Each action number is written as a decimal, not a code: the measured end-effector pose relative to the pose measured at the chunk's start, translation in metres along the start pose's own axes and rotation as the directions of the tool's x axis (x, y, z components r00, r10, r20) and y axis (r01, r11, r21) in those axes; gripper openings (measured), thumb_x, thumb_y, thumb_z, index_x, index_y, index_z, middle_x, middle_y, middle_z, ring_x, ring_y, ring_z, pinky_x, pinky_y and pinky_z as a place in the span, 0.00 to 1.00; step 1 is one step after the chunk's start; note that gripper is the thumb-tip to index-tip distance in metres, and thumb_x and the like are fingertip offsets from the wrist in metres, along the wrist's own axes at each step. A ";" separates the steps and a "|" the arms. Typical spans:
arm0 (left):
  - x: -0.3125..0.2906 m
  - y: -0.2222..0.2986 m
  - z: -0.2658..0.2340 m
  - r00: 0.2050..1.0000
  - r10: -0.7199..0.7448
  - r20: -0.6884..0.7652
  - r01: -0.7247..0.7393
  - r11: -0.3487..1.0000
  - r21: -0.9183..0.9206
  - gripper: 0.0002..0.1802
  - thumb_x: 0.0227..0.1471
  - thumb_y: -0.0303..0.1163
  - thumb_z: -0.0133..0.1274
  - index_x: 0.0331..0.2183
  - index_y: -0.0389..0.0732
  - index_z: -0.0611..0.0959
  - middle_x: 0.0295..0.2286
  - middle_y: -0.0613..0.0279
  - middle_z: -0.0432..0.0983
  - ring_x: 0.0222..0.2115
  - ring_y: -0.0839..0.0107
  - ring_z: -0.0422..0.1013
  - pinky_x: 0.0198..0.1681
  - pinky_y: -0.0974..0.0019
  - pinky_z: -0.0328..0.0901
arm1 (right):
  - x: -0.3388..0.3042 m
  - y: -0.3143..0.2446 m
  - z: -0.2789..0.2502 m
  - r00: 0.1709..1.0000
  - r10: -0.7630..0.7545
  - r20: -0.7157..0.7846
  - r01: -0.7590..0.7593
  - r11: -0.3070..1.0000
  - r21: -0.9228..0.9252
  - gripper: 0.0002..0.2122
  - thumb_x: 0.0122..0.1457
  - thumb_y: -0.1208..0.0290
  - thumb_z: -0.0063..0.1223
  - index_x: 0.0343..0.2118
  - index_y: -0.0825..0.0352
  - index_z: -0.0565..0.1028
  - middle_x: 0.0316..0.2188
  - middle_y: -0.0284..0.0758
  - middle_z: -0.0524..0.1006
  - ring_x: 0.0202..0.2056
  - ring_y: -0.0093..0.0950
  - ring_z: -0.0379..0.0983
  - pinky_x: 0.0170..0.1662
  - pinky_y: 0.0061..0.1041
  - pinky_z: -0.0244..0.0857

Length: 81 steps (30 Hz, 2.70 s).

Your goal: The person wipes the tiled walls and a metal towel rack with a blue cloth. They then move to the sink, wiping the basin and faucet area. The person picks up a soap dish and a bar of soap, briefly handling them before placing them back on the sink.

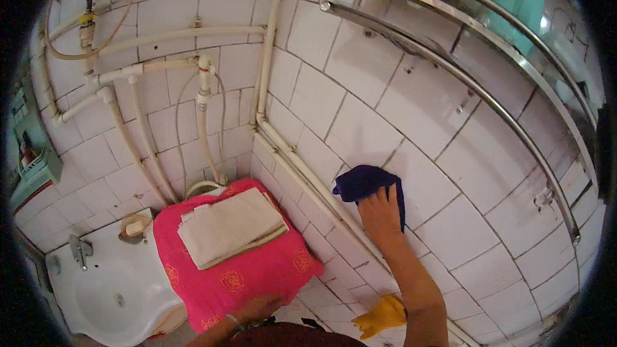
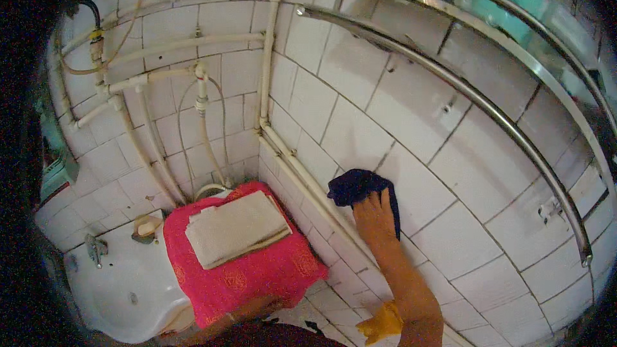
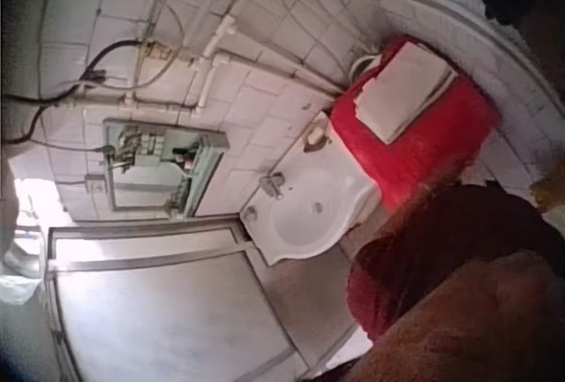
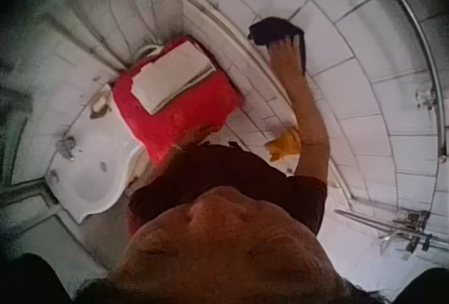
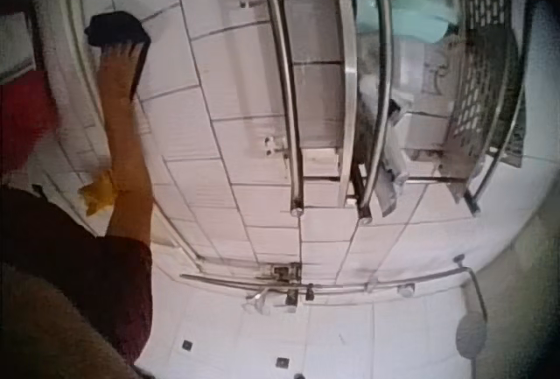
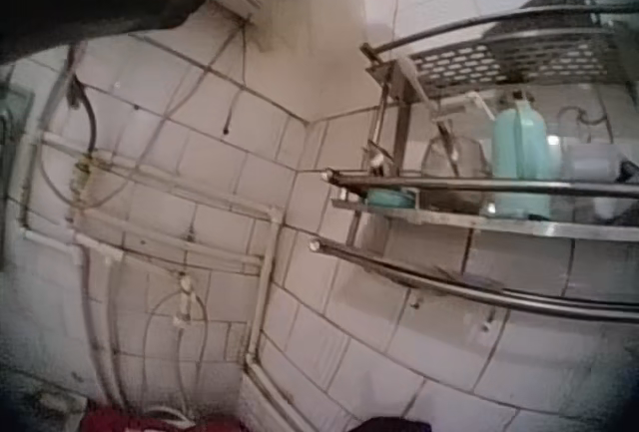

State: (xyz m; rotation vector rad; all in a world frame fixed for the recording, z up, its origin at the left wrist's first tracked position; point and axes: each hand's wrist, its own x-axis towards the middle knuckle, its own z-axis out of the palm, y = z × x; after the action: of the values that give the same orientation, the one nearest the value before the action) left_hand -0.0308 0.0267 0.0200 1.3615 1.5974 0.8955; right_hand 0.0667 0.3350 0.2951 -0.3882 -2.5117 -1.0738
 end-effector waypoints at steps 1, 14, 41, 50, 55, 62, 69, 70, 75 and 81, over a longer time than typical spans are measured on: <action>0.003 0.035 -0.025 0.998 0.066 0.015 -0.065 0.995 -0.073 0.19 0.57 0.36 0.47 0.48 0.40 0.73 0.42 0.48 0.73 0.43 0.53 0.69 0.47 0.58 0.63 | 0.006 -0.005 0.010 0.999 0.026 0.025 -0.026 1.000 0.016 0.15 0.52 0.70 0.47 0.42 0.67 0.75 0.39 0.39 0.75 0.49 0.39 0.66 0.60 0.49 0.46; 0.228 0.246 -0.074 0.186 0.588 -0.787 -0.749 0.603 0.274 0.17 0.57 0.29 0.43 0.46 0.32 0.66 0.44 0.43 0.61 0.47 0.50 0.58 0.53 0.56 0.53 | 0.002 0.014 -0.034 0.994 -0.022 0.108 0.011 0.994 0.105 0.18 0.53 0.71 0.47 0.48 0.68 0.72 0.50 0.37 0.71 0.57 0.34 0.59 0.64 0.43 0.41; 0.224 0.501 0.088 0.063 0.639 -0.766 -0.534 0.670 0.516 0.26 0.50 0.22 0.38 0.52 0.26 0.64 0.48 0.37 0.62 0.53 0.43 0.55 0.61 0.48 0.42 | -0.394 0.120 -0.163 0.754 0.542 -0.370 -0.636 0.745 -0.203 0.23 0.60 0.63 0.43 0.55 0.70 0.61 0.59 0.48 0.58 0.61 0.53 0.49 0.60 0.55 0.42; 0.176 0.512 0.078 -0.007 1.000 -0.028 -0.504 0.021 0.864 0.24 0.49 0.35 0.47 0.49 0.37 0.71 0.49 0.44 0.65 0.52 0.44 0.58 0.59 0.40 0.43 | -0.391 0.118 -0.176 0.742 0.562 -0.365 -0.635 0.764 -0.115 0.23 0.60 0.64 0.42 0.56 0.70 0.59 0.60 0.50 0.56 0.62 0.53 0.46 0.61 0.55 0.37; 0.192 0.496 0.038 0.030 0.999 -0.029 -0.609 0.041 0.792 0.26 0.50 0.35 0.46 0.52 0.40 0.69 0.50 0.49 0.65 0.53 0.48 0.59 0.59 0.41 0.42 | -0.363 0.105 -0.169 0.749 0.540 -0.384 -0.629 0.762 -0.155 0.25 0.62 0.64 0.39 0.58 0.72 0.57 0.60 0.50 0.55 0.63 0.53 0.44 0.61 0.56 0.36; 0.212 0.459 -0.013 0.043 0.993 -0.110 -0.492 0.117 0.863 0.25 0.48 0.36 0.48 0.48 0.38 0.73 0.48 0.49 0.68 0.52 0.48 0.60 0.59 0.40 0.42 | -0.334 0.114 -0.161 0.739 0.531 -0.415 -0.666 0.671 -0.326 0.23 0.64 0.64 0.36 0.58 0.72 0.57 0.60 0.50 0.56 0.63 0.51 0.46 0.62 0.53 0.36; 0.239 0.418 -0.099 0.120 0.966 -0.229 -0.552 0.257 0.793 0.22 0.46 0.37 0.49 0.42 0.35 0.79 0.51 0.41 0.64 0.54 0.43 0.57 0.59 0.39 0.44 | -0.314 0.111 -0.154 0.695 0.520 -0.496 -0.704 0.633 -0.322 0.24 0.64 0.57 0.34 0.58 0.67 0.61 0.61 0.44 0.57 0.61 0.50 0.50 0.59 0.55 0.45; 0.242 0.410 -0.109 0.144 0.965 -0.218 -0.467 0.261 0.845 0.22 0.46 0.37 0.49 0.43 0.35 0.78 0.50 0.40 0.64 0.54 0.42 0.57 0.60 0.40 0.45 | -0.312 0.111 -0.152 0.695 0.522 -0.495 -0.706 0.625 -0.332 0.24 0.64 0.57 0.34 0.58 0.68 0.62 0.60 0.45 0.57 0.61 0.50 0.50 0.59 0.55 0.46; 0.251 0.394 -0.160 0.245 0.906 -0.344 -0.465 0.421 0.779 0.27 0.46 0.35 0.48 0.48 0.31 0.73 0.50 0.37 0.64 0.54 0.40 0.56 0.61 0.48 0.47 | -0.309 0.108 -0.152 0.689 0.486 -0.537 -0.712 0.591 -0.379 0.24 0.65 0.59 0.32 0.58 0.70 0.61 0.60 0.47 0.58 0.61 0.50 0.52 0.59 0.55 0.46; 0.275 0.361 -0.222 0.143 0.884 -0.445 -0.469 0.457 0.756 0.26 0.43 0.36 0.52 0.43 0.31 0.70 0.39 0.37 0.69 0.43 0.40 0.64 0.49 0.49 0.58 | -0.300 0.107 -0.139 0.663 0.505 -0.553 -0.740 0.552 -0.384 0.25 0.66 0.58 0.28 0.59 0.70 0.59 0.61 0.48 0.57 0.61 0.51 0.51 0.60 0.52 0.45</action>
State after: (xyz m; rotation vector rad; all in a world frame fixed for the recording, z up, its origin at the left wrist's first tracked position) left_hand -0.1099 0.3543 0.3958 2.4024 1.8381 2.1481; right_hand 0.4079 0.2740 0.3178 -1.0629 -1.4079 -1.3919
